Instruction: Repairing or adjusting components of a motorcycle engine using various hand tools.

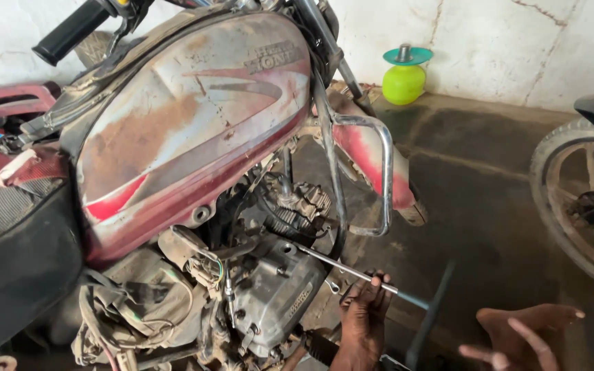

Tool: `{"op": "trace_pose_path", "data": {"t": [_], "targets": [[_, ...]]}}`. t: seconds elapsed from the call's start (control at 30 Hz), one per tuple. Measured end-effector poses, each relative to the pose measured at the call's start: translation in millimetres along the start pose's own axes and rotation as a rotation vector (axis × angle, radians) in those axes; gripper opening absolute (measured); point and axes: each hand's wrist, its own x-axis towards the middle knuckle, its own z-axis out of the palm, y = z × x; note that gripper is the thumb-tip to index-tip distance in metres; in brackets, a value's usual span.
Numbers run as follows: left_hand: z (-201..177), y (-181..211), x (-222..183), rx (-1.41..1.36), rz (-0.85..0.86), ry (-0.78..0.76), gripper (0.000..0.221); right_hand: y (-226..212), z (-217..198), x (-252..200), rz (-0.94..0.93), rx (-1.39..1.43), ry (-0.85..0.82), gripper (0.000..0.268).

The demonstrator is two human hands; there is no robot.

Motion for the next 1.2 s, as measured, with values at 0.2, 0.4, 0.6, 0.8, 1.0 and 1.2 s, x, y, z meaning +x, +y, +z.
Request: {"op": "trace_pose_path", "data": {"t": [0.2,0.4,0.6,0.8,1.0,1.2], "targets": [[10,6,-7,-0.017,-0.012,-0.008,0.025,213,-111,-24,0.03,-0.599,-0.243,0.073],[3,3,1,-0.034,-0.014,0.008,0.027,46,26,95,-0.282,-0.919,-0.504,0.059],[-6,1,4,-0.063,-0.011,-0.001,0.028,-48,54,51,-0.237,-1.057,-0.319,0.053],[12,19,9,-0.065,-0.005,-0.026,0.031,78,-99,-22,0.14,-0.746,-0.258,0.052],[3,16,9,-0.134,-0.037,-0.07,0.029,139,-149,-42,0.516,-0.413,-0.187,0.052],[5,16,9,-0.177,-0.02,-0.097,0.03,-43,55,47,0.192,-0.558,-0.188,0.047]]}}
